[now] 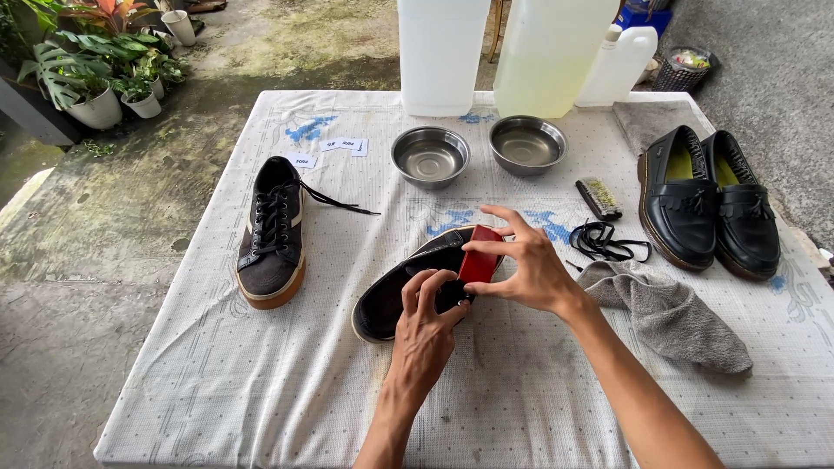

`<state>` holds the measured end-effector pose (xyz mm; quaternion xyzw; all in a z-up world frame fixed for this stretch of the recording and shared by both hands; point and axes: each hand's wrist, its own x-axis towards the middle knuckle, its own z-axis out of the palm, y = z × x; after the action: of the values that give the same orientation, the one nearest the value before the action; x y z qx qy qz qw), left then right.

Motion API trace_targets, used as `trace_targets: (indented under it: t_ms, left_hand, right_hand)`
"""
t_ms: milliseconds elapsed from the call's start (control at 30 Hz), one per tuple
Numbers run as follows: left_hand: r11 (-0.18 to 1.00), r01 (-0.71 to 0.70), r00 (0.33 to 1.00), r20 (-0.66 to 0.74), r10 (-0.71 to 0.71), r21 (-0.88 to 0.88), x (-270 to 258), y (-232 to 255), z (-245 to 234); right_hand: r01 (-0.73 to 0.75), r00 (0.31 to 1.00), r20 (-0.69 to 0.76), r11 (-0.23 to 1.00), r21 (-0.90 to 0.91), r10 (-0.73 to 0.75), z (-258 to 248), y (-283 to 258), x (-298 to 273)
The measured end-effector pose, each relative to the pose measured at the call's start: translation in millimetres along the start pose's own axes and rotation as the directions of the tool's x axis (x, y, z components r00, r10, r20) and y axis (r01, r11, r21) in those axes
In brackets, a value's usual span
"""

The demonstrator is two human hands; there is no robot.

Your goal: The person cleans a black sneaker by first scrubbing the upper surface with a red brush and then wiping it with a gray cloth. The task is performed on a table covered with a white cloth, with other cleaning supplies and shoes visible nearby.

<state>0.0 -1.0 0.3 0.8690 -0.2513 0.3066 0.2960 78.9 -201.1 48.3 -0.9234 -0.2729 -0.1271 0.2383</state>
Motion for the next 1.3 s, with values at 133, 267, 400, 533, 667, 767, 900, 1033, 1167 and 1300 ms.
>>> trace_targets:
  t_ms: [133,267,400,533,667,767,900,1033,1167,1300]
  left_hand:
    - [1.000,-0.004,1.000,-0.018,0.004,-0.005,-3.8,-1.2,2.9]
    - [1.000,0.005,1.000,-0.011,-0.005,0.003,-1.7,-2.4,2.7]
    - [0.998,0.063,0.998,0.011,-0.063,-0.027,1.1,-0.8,-1.2]
    - [0.994,0.089,0.996,0.013,-0.088,-0.064,6.6,-1.2,-7.7]
    - [0.991,0.079,0.995,-0.057,-0.086,-0.112,12.9,-8.4,-11.7]
    - [0.987,0.099,0.992,-0.060,-0.108,-0.130,17.0,-7.5,-13.4]
    - [0.966,0.174,0.984,0.005,-0.177,-0.193,23.0,-8.8,-19.4]
    - [0.975,0.202,0.978,0.065,-0.196,-0.097,34.6,-15.4,-30.4]
    - [0.979,0.146,0.962,0.211,-0.175,0.145,46.0,-29.4,-42.3]
    - [0.968,0.192,0.954,0.200,-0.222,0.160,62.3,-29.2,-50.0]
  right_hand:
    - [-0.009,1.000,-0.002,0.992,-0.124,0.009,3.1,18.7,5.0]
    - [-0.116,0.987,-0.135,0.971,-0.211,0.089,4.4,34.0,7.4]
    - [-0.117,0.972,-0.212,0.992,-0.050,0.104,3.8,20.4,1.4]
    - [-0.099,0.922,-0.339,0.959,0.265,0.189,-13.9,15.9,-9.1]
    - [-0.266,0.889,-0.085,0.658,0.705,0.450,-14.7,33.0,-34.7]
    - [-0.285,0.902,0.003,0.590,0.756,0.432,-8.8,34.9,-65.9]
    - [-0.256,0.914,-0.012,0.598,0.759,0.405,13.7,37.9,-107.2]
    - [-0.315,0.917,-0.041,0.787,0.531,0.396,12.6,26.0,-131.8]
    - [-0.255,0.955,-0.089,0.936,0.243,0.284,14.2,21.4,-148.1]
    - [-0.309,0.951,0.048,0.938,0.154,0.306,12.8,19.2,-149.6]
